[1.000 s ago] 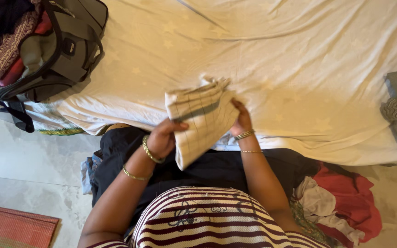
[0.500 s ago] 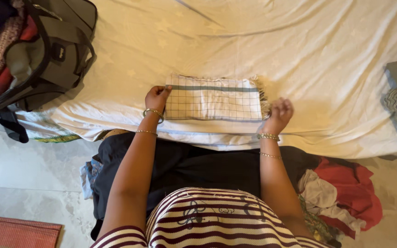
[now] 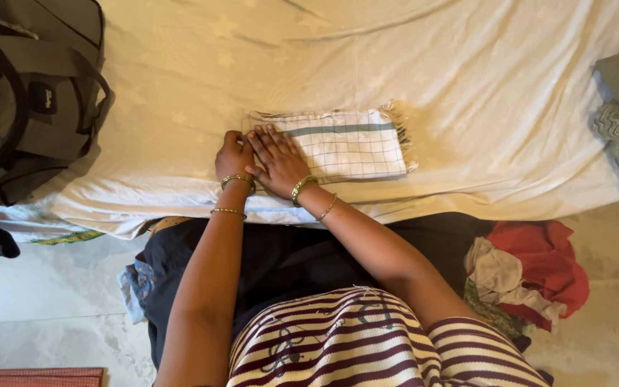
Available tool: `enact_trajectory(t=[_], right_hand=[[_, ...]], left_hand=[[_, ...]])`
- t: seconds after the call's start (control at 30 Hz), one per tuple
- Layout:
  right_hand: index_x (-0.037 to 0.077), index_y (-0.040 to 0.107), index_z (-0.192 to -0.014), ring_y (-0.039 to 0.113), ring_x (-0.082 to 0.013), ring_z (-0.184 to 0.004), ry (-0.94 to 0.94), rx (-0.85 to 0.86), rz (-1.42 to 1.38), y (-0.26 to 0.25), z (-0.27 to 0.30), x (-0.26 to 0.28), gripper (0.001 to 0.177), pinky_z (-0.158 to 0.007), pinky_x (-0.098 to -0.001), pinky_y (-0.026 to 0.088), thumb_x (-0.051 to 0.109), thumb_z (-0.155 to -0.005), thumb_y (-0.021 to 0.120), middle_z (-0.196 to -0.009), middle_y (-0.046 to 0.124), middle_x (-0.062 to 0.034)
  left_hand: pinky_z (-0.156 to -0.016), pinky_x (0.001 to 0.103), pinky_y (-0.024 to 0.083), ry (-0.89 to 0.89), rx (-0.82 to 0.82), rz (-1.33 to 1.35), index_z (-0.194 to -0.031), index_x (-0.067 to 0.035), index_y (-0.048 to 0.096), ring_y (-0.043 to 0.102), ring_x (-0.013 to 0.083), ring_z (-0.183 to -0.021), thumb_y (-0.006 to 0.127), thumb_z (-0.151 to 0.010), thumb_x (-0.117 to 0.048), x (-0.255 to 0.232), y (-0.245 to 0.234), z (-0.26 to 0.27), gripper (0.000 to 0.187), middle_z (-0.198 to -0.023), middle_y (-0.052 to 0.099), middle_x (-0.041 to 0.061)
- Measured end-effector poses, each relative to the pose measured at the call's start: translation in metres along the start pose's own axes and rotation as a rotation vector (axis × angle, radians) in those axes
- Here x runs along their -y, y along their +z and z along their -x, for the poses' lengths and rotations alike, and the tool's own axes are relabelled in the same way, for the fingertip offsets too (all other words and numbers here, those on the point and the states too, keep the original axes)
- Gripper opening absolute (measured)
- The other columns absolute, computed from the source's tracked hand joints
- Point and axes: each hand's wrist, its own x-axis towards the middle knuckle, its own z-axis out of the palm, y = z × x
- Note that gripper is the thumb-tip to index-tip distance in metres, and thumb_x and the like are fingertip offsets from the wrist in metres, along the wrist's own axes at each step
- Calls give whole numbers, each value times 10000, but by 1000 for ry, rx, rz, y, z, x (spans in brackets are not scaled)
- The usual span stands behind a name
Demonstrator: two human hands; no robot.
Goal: The person sits on the floor and folds a checkered towel, a floral patterned garment, and a white cloth on a bed. The person smooths the items with their hands and places the folded towel and garment into a gray duffel bag.
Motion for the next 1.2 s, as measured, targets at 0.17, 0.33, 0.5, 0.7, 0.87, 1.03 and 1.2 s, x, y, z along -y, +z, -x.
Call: enact_trajectory(t=[0.17, 0.33, 0.5, 0.7, 0.87, 1.03, 1.2], right_hand=[[222, 140, -1648, -27, -258, -1589, 113, 202, 128, -23, 8, -17, 782, -1271, -481, -4, 676, -1011, 153, -1730, 32, -21], [204, 60, -1656, -57, -278, -1579, 218, 244, 141, -49, 17, -49, 780, -1275, -473, -13, 662, -1025, 88, -1729, -31, -44], [174, 88, -1655, -34, -283, -1589, 376, 200, 156, -58, 29, -88, 775, -1271, -481, -9, 640, -1037, 116, -1737, -17, -57], [125, 194, -1641, 22, -282, -1590, 491, 26, 147, -70, 49, -138, 782, -1277, -479, 16, 627, -1043, 244, -1725, 87, -73], [133, 176, -1647, 31, -270, -1582, 704, -11, 82, -78, 62, -169, 800, -1263, -513, 22, 620, -1021, 282, -1720, 88, -50], [119, 156, -1636, 32, -285, -1597, 877, -117, 21, -66, 72, -214, 759, -1267, -525, 52, 589, -1058, 305, -1730, 61, -83], [42, 175, -1645, 78, -315, -1598, 738, -423, 44, -43, 59, -164, 781, -1263, -574, 96, 427, -1047, 499, -1723, 106, -177]], left_hand=[[-750, 482, 533, -23, 75, -72, -1075, -144, 615, 698, 377, -860, 581, -988, -566, -18, -14, 9, 432, -850, 732, 147], [-737, 508, 529, 4, 43, -126, -1123, -148, 585, 686, 389, -871, 565, -986, -587, -25, -14, 12, 461, -911, 734, 146], [-735, 510, 530, 5, 45, -173, -1130, -149, 555, 689, 376, -900, 542, -986, -609, -22, -8, 12, 482, -945, 742, 137], [-735, 506, 533, 0, 47, -172, -1132, -143, 541, 689, 378, -921, 532, -991, -608, -24, -9, 14, 486, -1001, 735, 146], [-751, 512, 530, 20, 33, -196, -1131, -137, 541, 686, 387, -935, 541, -989, -609, -23, -9, 15, 493, -1015, 735, 152], [-753, 499, 535, 28, 42, -140, -1137, -142, 577, 689, 382, -917, 560, -988, -599, -25, -15, 16, 481, -978, 738, 144], [-757, 471, 541, -5, 66, -99, -1132, -145, 606, 700, 349, -882, 586, -961, -603, -29, -20, 16, 489, -895, 737, 122]])
